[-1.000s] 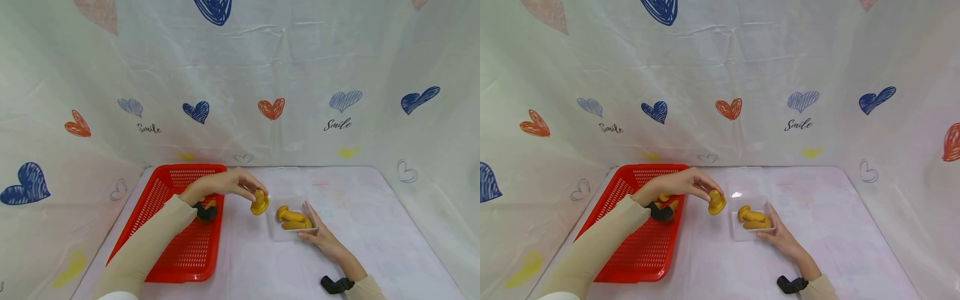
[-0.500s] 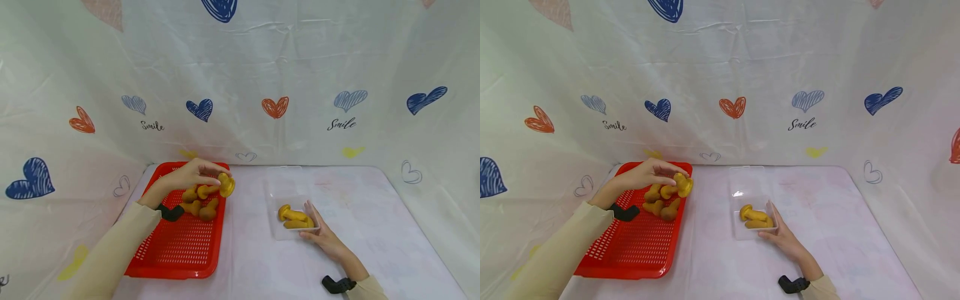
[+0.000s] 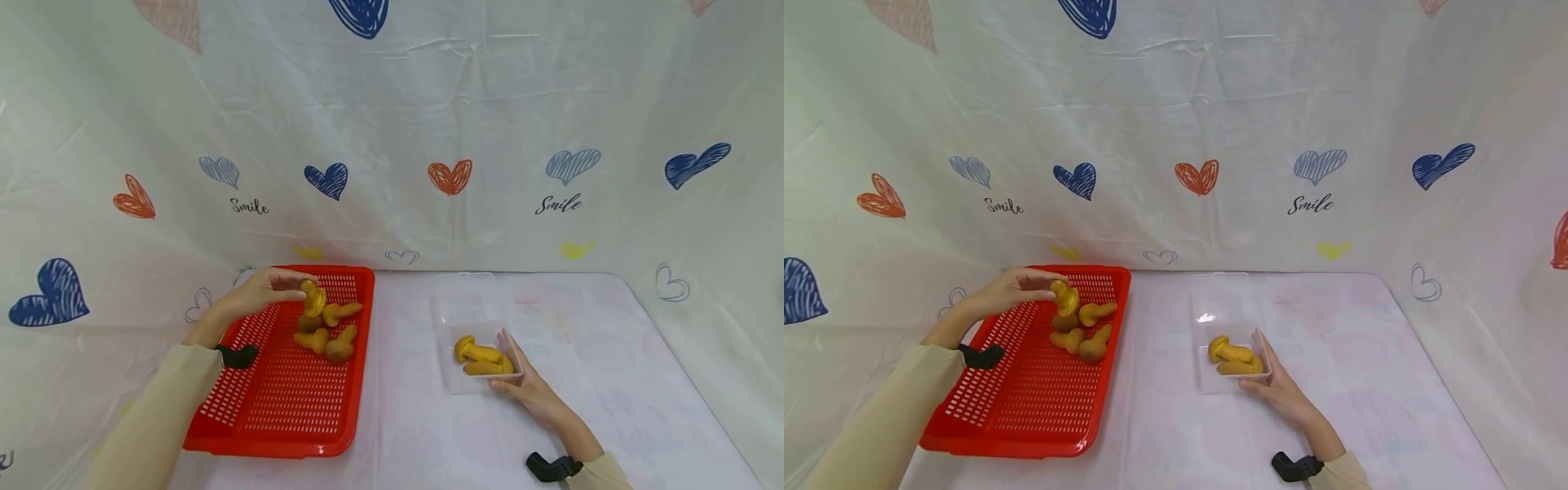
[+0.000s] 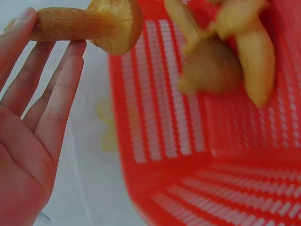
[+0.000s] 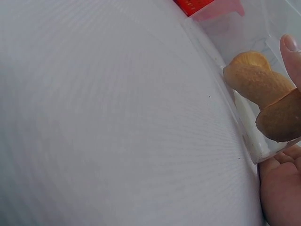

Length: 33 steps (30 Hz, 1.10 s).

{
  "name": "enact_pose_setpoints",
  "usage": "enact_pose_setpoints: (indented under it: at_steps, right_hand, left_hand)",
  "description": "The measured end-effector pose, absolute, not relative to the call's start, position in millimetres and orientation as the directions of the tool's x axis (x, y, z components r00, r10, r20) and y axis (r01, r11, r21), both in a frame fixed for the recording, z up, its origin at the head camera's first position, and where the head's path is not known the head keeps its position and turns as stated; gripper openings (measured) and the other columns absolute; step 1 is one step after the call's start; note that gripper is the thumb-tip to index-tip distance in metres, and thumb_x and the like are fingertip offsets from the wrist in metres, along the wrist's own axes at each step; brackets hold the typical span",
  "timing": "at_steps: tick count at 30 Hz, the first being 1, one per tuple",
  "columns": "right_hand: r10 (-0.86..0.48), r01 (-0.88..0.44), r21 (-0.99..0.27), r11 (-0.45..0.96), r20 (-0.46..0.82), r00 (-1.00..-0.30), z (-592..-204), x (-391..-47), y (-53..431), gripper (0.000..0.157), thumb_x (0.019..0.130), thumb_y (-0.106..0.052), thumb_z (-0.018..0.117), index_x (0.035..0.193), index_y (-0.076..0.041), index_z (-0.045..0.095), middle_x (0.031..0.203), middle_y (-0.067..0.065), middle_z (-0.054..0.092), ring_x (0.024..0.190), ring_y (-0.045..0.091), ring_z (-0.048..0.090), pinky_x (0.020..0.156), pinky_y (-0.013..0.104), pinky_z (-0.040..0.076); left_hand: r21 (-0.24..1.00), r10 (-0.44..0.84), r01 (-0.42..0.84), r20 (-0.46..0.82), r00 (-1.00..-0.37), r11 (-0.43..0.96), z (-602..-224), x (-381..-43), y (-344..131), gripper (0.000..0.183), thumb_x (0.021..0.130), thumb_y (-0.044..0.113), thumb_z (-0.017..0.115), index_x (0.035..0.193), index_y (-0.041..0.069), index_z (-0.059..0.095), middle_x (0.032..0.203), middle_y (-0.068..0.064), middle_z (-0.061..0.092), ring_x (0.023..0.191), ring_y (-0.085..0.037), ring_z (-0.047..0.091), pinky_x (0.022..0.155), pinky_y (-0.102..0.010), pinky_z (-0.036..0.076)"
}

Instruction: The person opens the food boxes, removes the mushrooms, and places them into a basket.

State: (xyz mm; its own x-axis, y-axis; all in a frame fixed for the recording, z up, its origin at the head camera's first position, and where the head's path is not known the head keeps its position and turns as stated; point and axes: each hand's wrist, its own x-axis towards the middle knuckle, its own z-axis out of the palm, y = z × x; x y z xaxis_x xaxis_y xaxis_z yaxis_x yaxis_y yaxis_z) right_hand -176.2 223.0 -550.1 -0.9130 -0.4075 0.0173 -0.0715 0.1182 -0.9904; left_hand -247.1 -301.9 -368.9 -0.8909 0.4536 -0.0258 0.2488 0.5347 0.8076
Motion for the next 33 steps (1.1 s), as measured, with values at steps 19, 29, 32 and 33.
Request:
enact_pose_setpoints:
  at_steps: [19,29,32,33]
  right_hand:
    - [-0.405,-0.050,-0.993,0.102,0.004,-0.914,-550,-176,223,0.102,0.093,-0.003,0.069,0.161,-0.020,-0.006,0.165,0.018,-0.009,0.146,0.048,-0.009,0.096,0.010,0.036]
    - [-0.410,-0.055,-0.994,0.099,0.010,-0.912,-551,-176,224,0.102,0.093,-0.003,0.069,0.161,-0.020,-0.006,0.165,0.017,-0.009,0.146,0.047,-0.010,0.096,0.010,0.036]
    - [-0.410,-0.055,-0.994,0.097,0.011,-0.912,-552,-176,223,0.102,0.093,-0.003,0.068,0.161,-0.021,-0.006,0.165,0.017,-0.010,0.146,0.047,-0.010,0.096,0.010,0.036]
    - [-0.413,-0.056,-0.994,0.093,0.013,-0.911,-552,-176,223,0.102,0.093,-0.003,0.068,0.161,-0.021,-0.006,0.165,0.017,-0.010,0.146,0.047,-0.011,0.096,0.010,0.036]
  left_hand:
    - [0.756,0.346,0.241,0.020,-0.938,0.609,-407,-257,-340,0.041,0.099,0.007,0.063,0.136,-0.008,0.055,0.133,-0.028,0.057,0.121,-0.046,0.056,0.098,-0.052,0.049]
    - [0.714,0.393,0.308,0.050,-0.918,0.628,-421,-260,-333,0.037,0.096,-0.002,0.062,0.130,-0.015,0.055,0.128,-0.033,0.058,0.115,-0.049,0.058,0.093,-0.057,0.050]
    - [0.711,0.408,0.321,0.052,-0.912,0.626,-424,-261,-329,0.036,0.096,-0.003,0.062,0.128,-0.017,0.056,0.126,-0.034,0.058,0.115,-0.050,0.057,0.093,-0.057,0.050]
    - [0.714,0.407,0.316,0.048,-0.912,0.625,-426,-261,-329,0.036,0.095,-0.003,0.063,0.128,-0.017,0.056,0.125,-0.034,0.059,0.115,-0.049,0.058,0.092,-0.056,0.051]
